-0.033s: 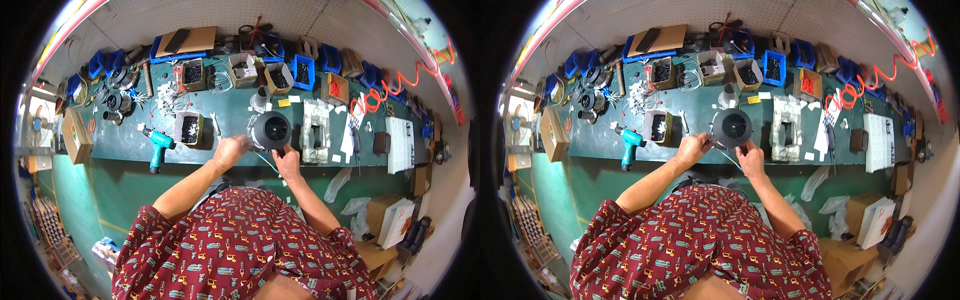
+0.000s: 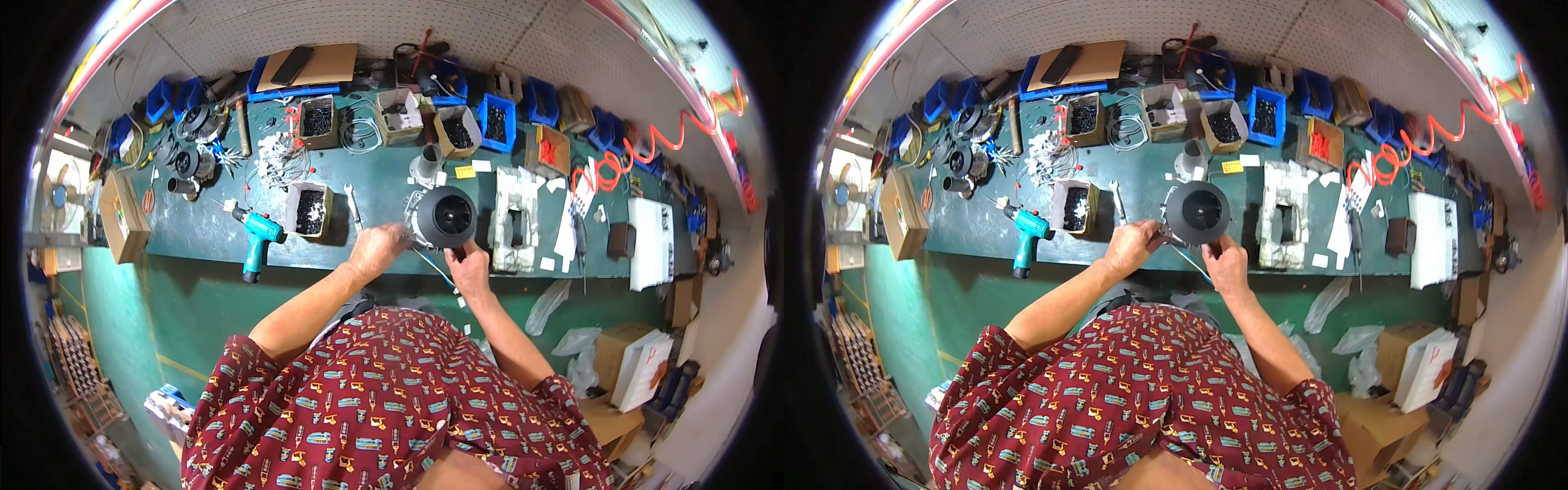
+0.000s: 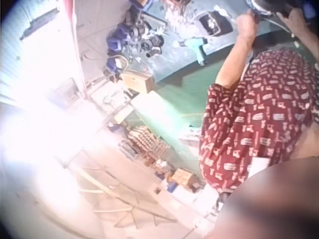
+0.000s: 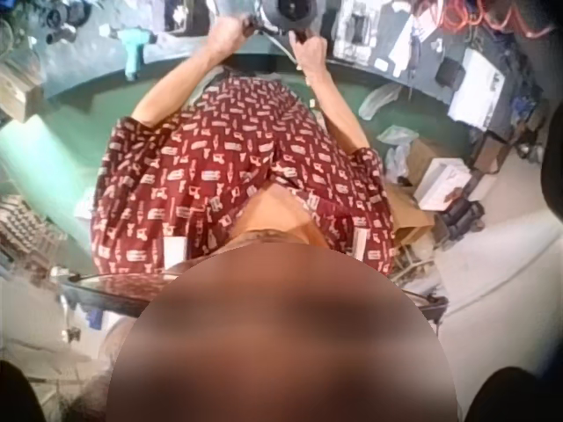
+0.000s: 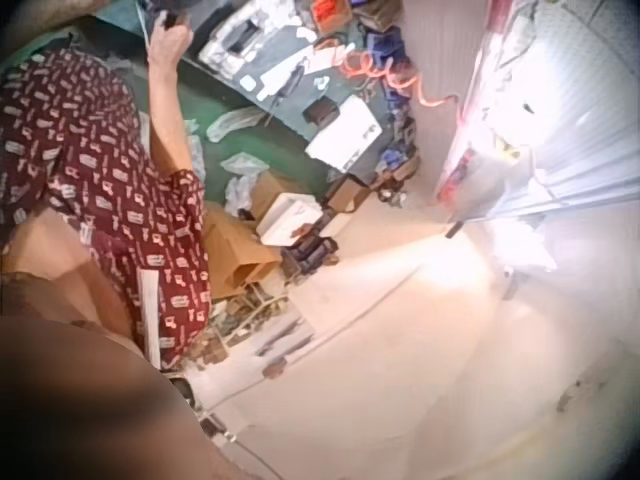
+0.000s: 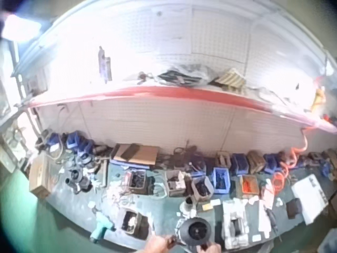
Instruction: The person assembles a cylindrical electronic component on a workbench. They use a cordless drill to fasten parts, a pneumatic tool to clean the assembly, and a wrench to tighten fittings. The person handles wires and small parts throughout the process.
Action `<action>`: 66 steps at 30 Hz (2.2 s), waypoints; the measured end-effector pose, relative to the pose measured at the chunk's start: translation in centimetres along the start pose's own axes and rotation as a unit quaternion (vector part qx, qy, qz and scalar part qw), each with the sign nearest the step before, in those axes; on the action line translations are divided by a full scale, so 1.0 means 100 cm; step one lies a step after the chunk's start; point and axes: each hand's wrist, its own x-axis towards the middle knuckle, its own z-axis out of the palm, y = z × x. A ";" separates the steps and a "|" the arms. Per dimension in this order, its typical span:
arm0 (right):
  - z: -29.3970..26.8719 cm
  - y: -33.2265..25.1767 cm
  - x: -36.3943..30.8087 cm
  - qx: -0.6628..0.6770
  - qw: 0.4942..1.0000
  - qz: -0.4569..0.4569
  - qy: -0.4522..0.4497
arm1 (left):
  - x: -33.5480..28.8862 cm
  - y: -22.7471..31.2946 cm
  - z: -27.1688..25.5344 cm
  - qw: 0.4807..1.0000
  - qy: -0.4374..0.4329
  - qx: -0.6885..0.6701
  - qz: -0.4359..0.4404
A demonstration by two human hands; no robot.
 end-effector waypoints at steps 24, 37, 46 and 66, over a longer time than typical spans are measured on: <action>-0.011 0.001 -0.001 0.084 0.991 0.086 -0.064 | -0.006 -0.010 -0.001 0.999 -0.004 -0.049 0.003; 0.004 0.019 0.016 0.432 0.886 0.164 0.029 | 0.022 -0.005 0.016 0.923 0.085 -0.352 -0.129; 0.006 0.023 0.022 0.425 0.872 0.237 0.058 | 0.022 -0.006 0.024 0.894 0.104 -0.423 -0.111; 0.035 0.011 0.071 0.406 0.899 0.157 0.045 | 0.070 -0.009 0.041 0.834 0.080 -0.530 -0.134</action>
